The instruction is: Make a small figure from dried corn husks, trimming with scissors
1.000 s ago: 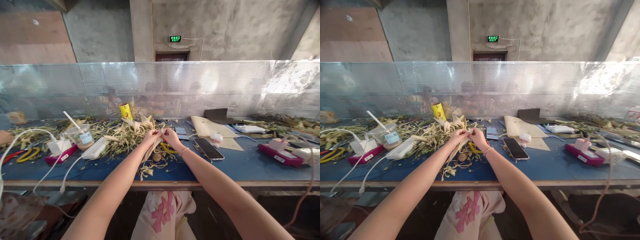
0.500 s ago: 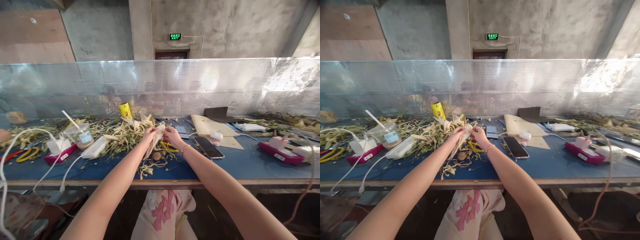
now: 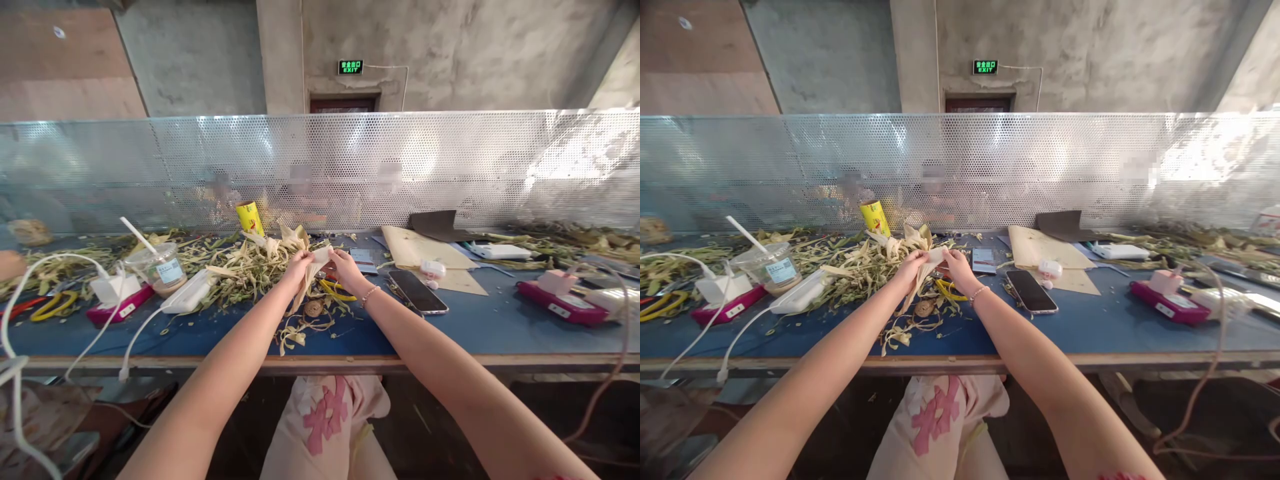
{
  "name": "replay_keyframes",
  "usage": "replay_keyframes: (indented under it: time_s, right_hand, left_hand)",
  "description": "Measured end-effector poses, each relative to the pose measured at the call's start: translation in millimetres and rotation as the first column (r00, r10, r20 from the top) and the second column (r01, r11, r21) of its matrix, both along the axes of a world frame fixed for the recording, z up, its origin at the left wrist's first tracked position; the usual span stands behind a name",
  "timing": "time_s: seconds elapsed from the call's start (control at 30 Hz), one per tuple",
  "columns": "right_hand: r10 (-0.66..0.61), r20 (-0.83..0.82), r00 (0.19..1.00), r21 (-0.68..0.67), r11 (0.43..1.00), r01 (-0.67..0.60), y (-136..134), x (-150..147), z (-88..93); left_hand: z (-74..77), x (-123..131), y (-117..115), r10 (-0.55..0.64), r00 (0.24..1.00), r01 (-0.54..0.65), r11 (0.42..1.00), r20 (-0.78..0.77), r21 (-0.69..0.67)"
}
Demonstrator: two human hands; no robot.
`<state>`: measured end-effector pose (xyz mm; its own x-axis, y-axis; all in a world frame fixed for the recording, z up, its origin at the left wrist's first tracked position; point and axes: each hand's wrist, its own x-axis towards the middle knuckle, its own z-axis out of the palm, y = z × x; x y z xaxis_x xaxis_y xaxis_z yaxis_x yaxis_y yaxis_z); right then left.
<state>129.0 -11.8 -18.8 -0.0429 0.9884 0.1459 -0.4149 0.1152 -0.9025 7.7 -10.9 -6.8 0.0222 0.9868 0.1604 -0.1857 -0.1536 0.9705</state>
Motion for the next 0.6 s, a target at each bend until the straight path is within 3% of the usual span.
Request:
replay_keyframes:
  time_s: [0.23,0.43,0.6]
  right_hand:
    - [0.113,-0.013,0.993,-0.006,0.994,-0.113,-8.4,2.8,4.2]
    - [0.052,0.056,0.997,0.004,0.999,-0.052,-6.6,1.3,2.3]
    - [0.02,0.123,0.992,0.006,1.0,-0.021,-6.8,0.0,3.1]
  left_hand:
    - [1.5,-2.7,4.0,0.162,0.963,-0.145,0.985,-0.216,0.092]
    - [-2.0,-3.7,5.6,0.327,0.863,-0.231,0.933,-0.384,0.276]
    - [-1.0,-6.5,6.0,0.362,0.796,-0.224,0.92,-0.484,0.32]
